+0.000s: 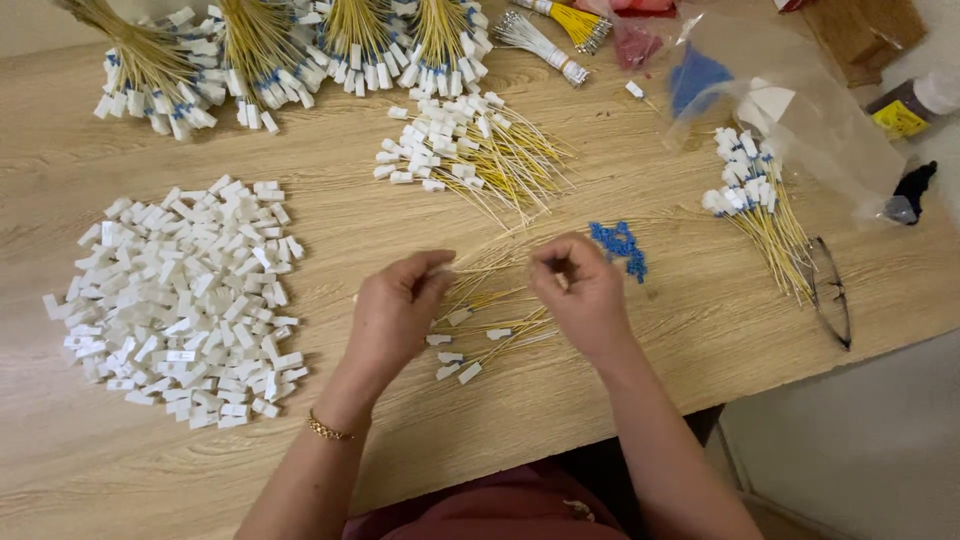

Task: Assembling small white connectors onto thin yellow wires at a workbench

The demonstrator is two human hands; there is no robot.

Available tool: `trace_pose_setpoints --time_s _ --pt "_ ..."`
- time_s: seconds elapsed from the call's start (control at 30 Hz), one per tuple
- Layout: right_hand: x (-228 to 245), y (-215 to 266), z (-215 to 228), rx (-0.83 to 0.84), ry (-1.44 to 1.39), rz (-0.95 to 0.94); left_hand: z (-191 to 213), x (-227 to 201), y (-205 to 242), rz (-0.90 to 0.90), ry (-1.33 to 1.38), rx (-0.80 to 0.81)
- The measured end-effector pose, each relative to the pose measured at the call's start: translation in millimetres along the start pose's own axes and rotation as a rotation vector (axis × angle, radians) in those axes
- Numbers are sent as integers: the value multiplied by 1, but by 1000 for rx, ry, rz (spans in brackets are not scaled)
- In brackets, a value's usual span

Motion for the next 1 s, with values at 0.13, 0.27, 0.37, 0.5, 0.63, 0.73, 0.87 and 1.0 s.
trace_pose_setpoints --time_s 0.13,0.27,0.37,0.5,0.63,0.73,0.87,1.0 --pt "26 7 -19 36 -121 -4 -24 9 0 43 392 9" --pt "39 10 -28 72 -219 -53 -43 18 -1 47 596 23" --pt "31 15 -29 55 -249 -137 -52 16 1 39 691 37" --pt "15 21 -25 -20 -314 -195 -57 9 10 -9 708 66" --pt "7 20 -20 -80 -309 -215 -54 1 13 -55 676 75" --pt "2 20 -18 -98 -263 -204 -55 -2 12 -69 655 75" --pt "24 18 -14 -155 -226 -149 -52 -8 16 -83 656 9" --pt "19 20 -13 -171 -211 -123 -51 -13 19 -117 641 -16"
Point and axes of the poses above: each hand's wrist, its own y-axis away from the middle knuckle, its own z-axis out of the back of the hand, x = y × z, the point moved 6 cm from there along -y, towards the middle knuckle, and after that the axes turned 3 degrees about z, right-handed, at the moved point
